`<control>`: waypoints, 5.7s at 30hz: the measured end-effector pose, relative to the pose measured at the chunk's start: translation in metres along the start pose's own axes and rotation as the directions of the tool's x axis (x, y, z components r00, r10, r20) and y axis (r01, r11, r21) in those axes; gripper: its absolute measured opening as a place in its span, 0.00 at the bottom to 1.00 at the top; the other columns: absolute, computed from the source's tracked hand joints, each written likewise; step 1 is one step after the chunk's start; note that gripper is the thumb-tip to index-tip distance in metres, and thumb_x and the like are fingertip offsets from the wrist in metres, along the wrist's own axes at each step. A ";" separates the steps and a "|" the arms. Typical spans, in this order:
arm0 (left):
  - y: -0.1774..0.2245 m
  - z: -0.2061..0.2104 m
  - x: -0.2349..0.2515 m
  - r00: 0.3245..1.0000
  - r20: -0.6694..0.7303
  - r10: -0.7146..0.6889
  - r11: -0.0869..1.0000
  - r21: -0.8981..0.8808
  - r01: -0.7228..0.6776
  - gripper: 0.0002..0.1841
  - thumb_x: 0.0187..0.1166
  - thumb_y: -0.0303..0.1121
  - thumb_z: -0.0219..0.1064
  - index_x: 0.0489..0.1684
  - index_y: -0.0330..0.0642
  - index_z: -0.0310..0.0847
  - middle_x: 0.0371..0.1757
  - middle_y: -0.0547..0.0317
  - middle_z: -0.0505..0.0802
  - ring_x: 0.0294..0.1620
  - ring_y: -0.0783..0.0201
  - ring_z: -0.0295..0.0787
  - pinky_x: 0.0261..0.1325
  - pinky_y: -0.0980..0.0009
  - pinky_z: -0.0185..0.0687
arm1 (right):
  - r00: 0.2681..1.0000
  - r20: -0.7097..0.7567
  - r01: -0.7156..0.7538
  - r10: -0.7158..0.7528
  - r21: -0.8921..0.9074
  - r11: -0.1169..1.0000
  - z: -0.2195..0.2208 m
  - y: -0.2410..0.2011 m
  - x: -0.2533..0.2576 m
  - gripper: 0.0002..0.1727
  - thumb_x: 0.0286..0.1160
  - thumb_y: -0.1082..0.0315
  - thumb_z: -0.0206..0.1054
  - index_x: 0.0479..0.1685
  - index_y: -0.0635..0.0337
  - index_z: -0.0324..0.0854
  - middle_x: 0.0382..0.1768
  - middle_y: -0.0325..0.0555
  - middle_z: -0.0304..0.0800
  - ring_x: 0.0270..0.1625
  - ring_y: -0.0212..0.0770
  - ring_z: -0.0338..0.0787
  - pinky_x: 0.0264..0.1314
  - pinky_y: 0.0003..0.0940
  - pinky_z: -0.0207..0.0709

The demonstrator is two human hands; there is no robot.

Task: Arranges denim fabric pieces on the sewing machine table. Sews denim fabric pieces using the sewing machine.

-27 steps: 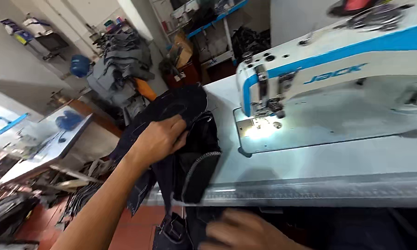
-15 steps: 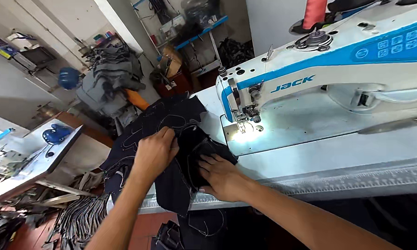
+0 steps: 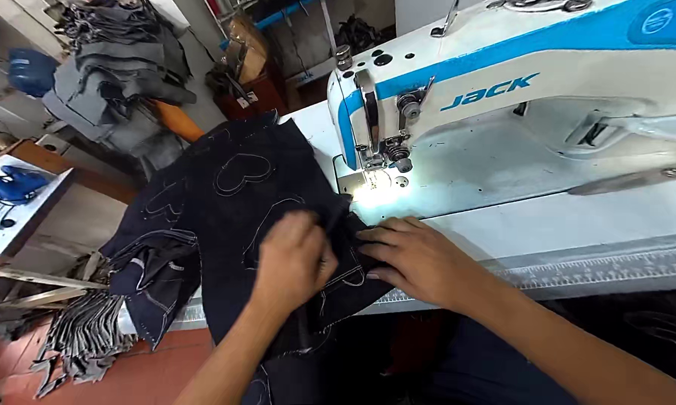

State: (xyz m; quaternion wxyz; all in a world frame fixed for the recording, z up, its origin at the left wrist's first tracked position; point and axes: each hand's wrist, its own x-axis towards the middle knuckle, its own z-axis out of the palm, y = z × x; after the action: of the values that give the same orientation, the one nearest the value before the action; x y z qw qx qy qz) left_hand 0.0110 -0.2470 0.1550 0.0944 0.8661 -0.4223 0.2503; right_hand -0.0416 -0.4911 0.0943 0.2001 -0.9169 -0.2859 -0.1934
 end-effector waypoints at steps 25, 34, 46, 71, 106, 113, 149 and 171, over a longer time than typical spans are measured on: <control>0.003 0.049 -0.005 0.989 0.148 0.011 0.976 -0.215 0.021 0.08 0.71 0.39 0.66 0.32 0.46 0.84 0.55 0.55 0.91 0.62 0.53 0.86 0.57 0.50 0.80 | 0.748 0.212 -0.362 0.629 0.925 0.119 -0.068 -0.001 -0.045 0.17 0.87 0.61 0.53 0.69 0.44 0.78 0.38 0.43 0.95 0.16 0.28 0.85 0.12 0.19 0.76; -0.011 0.031 -0.006 0.999 0.032 -0.031 0.908 -0.418 0.042 0.06 0.72 0.33 0.70 0.27 0.43 0.86 0.52 0.59 0.94 0.57 0.64 0.91 0.59 0.64 0.89 | 0.987 0.031 -0.155 0.158 -0.089 0.984 -0.012 0.023 0.012 0.51 0.40 0.09 0.59 0.65 0.28 0.89 0.54 0.49 0.83 0.53 0.53 0.80 0.51 0.56 0.69; 0.006 0.042 -0.019 0.993 0.005 0.117 0.938 -0.330 -0.108 0.11 0.82 0.29 0.65 0.51 0.40 0.93 0.59 0.55 0.96 0.71 0.59 0.88 0.78 0.60 0.82 | 0.975 0.057 -0.207 0.214 -0.109 0.972 -0.010 0.027 0.004 0.59 0.19 0.03 0.57 0.57 0.29 0.92 0.61 0.46 0.79 0.63 0.52 0.75 0.63 0.58 0.61; 0.015 0.032 -0.034 0.995 0.067 0.071 0.930 -0.365 -0.041 0.11 0.86 0.37 0.65 0.53 0.50 0.96 0.62 0.63 0.95 0.75 0.60 0.85 0.84 0.53 0.74 | 0.922 -0.335 -0.220 0.193 -0.044 0.974 0.023 -0.040 -0.051 0.23 0.79 0.31 0.58 0.58 0.29 0.89 0.39 0.40 0.80 0.45 0.43 0.78 0.55 0.44 0.64; -0.016 0.077 0.072 0.886 0.459 0.060 0.951 -0.296 0.089 0.42 0.73 0.68 0.64 0.79 0.44 0.73 0.91 0.55 0.69 0.96 0.45 0.46 0.87 0.23 0.28 | 0.983 -0.047 -0.179 0.177 -0.044 0.983 -0.014 0.006 -0.038 0.26 0.84 0.33 0.49 0.61 0.25 0.90 0.70 0.31 0.88 0.63 0.47 0.85 0.54 0.47 0.74; -0.011 0.065 0.069 0.891 0.455 0.014 0.988 -0.143 0.058 0.39 0.80 0.69 0.55 0.76 0.44 0.78 0.93 0.52 0.65 0.96 0.40 0.44 0.85 0.20 0.30 | 0.979 -0.039 -0.203 0.201 -0.079 0.976 -0.012 -0.003 -0.033 0.26 0.84 0.33 0.49 0.62 0.25 0.90 0.70 0.30 0.88 0.61 0.47 0.85 0.52 0.48 0.76; -0.181 0.094 0.164 0.481 0.195 0.855 0.515 -0.433 -0.740 0.50 0.62 0.81 0.55 0.85 0.62 0.74 0.87 0.61 0.77 0.93 0.50 0.58 0.92 0.34 0.29 | 0.983 -0.088 -0.164 0.162 -0.008 0.986 -0.018 0.059 0.011 0.22 0.80 0.47 0.62 0.59 0.46 0.94 0.65 0.40 0.91 0.62 0.49 0.84 0.62 0.47 0.75; 0.017 0.039 -0.001 0.993 0.117 -0.006 0.931 -0.362 0.048 0.11 0.83 0.44 0.65 0.44 0.57 0.95 0.41 0.74 0.94 0.55 0.70 0.89 0.64 0.61 0.80 | 0.994 0.095 0.070 -0.061 -0.100 0.992 -0.028 0.024 -0.047 0.27 0.80 0.27 0.49 0.65 0.22 0.83 0.69 0.41 0.82 0.65 0.47 0.82 0.56 0.46 0.74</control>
State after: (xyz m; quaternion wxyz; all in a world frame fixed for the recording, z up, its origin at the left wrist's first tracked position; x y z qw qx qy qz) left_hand 0.0110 -0.2720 0.1206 0.2325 0.8522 -0.4540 0.1166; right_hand -0.0699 -0.5436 0.0901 0.1327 -0.9240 -0.3145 -0.1723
